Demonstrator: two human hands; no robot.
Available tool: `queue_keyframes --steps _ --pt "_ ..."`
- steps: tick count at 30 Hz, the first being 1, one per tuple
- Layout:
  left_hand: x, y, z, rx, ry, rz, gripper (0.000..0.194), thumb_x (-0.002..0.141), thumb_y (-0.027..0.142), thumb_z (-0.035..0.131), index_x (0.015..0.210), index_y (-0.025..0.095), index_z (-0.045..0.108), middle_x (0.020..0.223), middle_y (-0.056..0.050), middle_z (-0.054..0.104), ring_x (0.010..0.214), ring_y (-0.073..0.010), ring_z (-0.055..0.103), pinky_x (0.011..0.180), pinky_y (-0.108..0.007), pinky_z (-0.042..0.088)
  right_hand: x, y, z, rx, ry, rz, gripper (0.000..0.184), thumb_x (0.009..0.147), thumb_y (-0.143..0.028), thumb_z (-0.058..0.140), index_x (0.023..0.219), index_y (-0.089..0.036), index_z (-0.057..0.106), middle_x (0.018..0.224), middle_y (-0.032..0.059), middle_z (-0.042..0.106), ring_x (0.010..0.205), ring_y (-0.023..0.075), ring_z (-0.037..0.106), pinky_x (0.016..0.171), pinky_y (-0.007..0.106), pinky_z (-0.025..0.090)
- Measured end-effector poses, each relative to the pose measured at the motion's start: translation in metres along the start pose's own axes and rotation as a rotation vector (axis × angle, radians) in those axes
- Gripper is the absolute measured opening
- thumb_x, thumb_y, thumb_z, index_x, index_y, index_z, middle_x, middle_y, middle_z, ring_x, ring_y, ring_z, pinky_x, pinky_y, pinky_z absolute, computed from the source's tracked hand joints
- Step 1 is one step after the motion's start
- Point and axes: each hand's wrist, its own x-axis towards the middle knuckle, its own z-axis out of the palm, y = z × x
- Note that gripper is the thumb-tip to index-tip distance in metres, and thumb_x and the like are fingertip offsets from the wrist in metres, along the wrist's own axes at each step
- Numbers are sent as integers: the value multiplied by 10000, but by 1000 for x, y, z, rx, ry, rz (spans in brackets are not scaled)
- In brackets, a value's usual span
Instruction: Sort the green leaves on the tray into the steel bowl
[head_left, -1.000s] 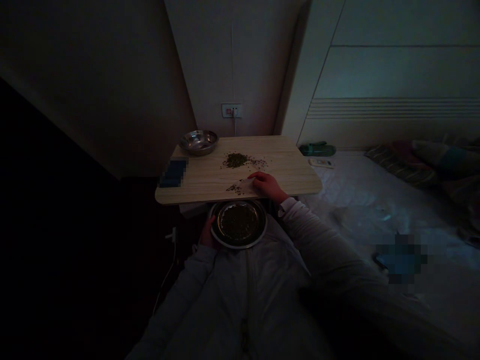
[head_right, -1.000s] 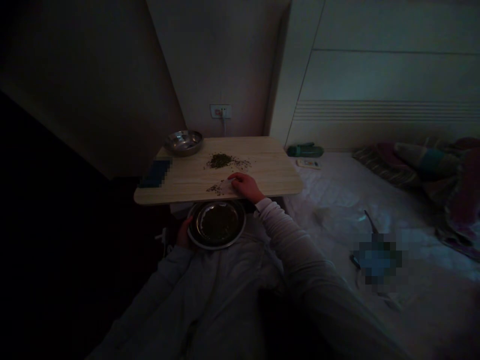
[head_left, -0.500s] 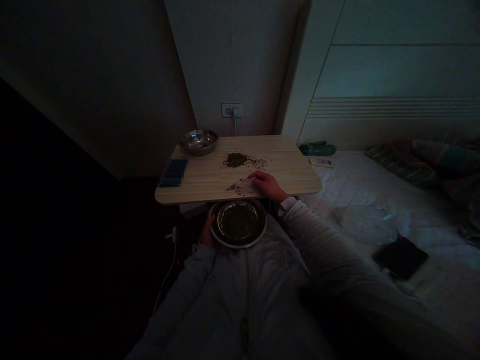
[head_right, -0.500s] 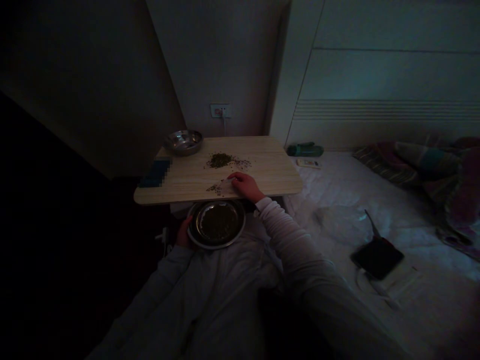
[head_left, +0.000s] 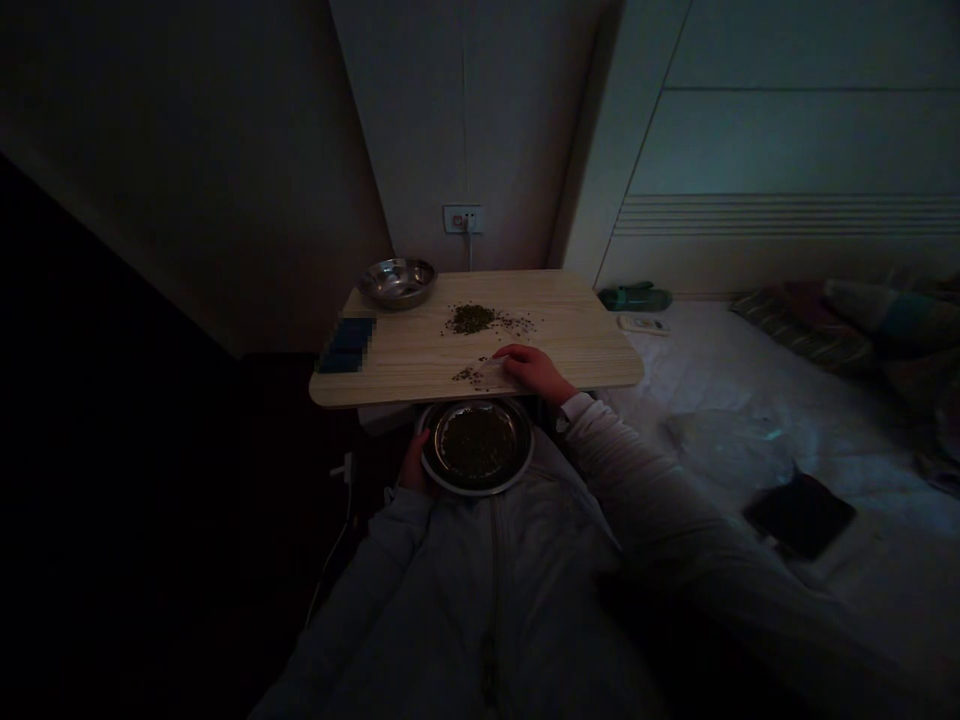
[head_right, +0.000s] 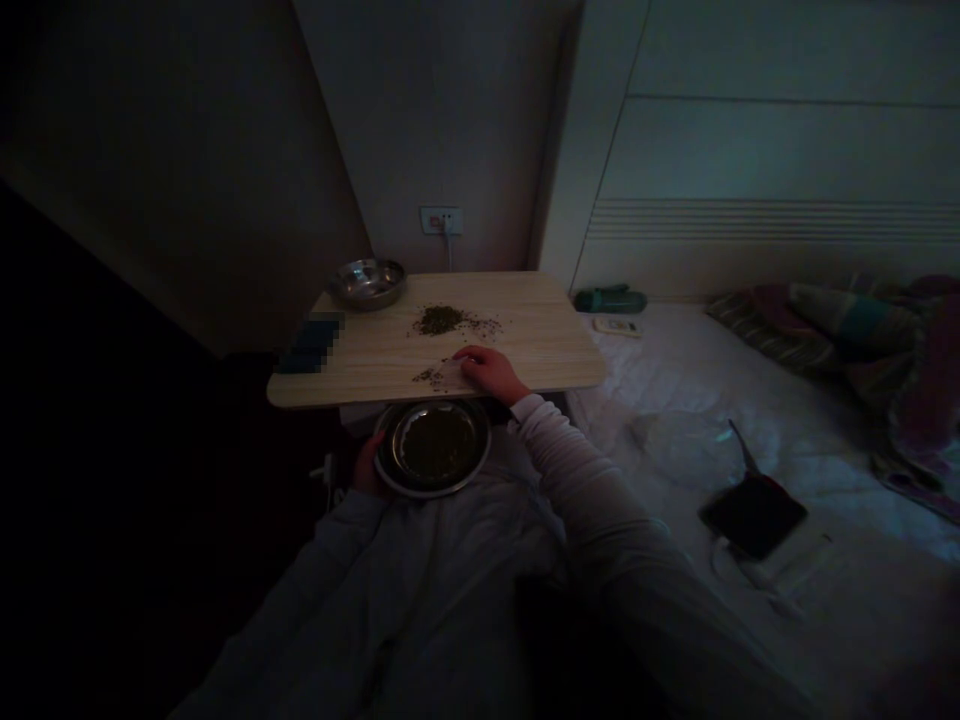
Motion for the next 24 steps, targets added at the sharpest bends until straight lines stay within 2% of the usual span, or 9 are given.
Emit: queue_keyframes --steps 6,11,14,17,20,24 --pt "-3 1 3 45 -17 17 205 717 324 544 613 219 686 666 -58 743 1070 -283 628 968 -406 460 -9 -6 1 22 -46 -43 292 697 -188 514 915 -167 706 779 -4 656 685 130 535 710 265 419" --pt "-3 1 2 58 -44 2 212 712 353 545 631 218 689 741 -69 757 1067 -302 628 951 -432 474 -46 -8 4 69 -49 -44 316 720 -229 531 996 -172 674 681 -19 616 645 128 534 669 262 427" --pt "1 -1 -3 65 -41 16 201 708 354 554 662 219 695 774 -71 759 1087 -302 616 958 -427 468 -79 0 9 146 46 13 341 740 -313 557 1047 -186 635 702 -13 629 648 133 556 643 260 439" --pt "7 -5 -7 83 -35 18 168 695 324 580 681 210 701 741 -72 752 1087 -296 616 961 -414 463 -103 13 16 118 162 169 225 711 -339 588 876 -190 627 679 -6 621 646 147 562 624 269 440" --pt "11 -8 -9 129 -43 14 74 630 254 635 651 215 695 659 -57 733 1037 -304 639 940 -417 473 -109 22 23 0 236 222 152 695 -350 591 689 -200 561 624 -7 557 631 159 526 622 289 434" --pt "10 -5 -9 173 0 40 31 561 224 678 547 232 651 580 -38 703 951 -312 667 903 -416 492 -102 26 34 -89 365 135 140 673 -319 587 641 -212 503 730 28 538 763 192 522 737 338 444"
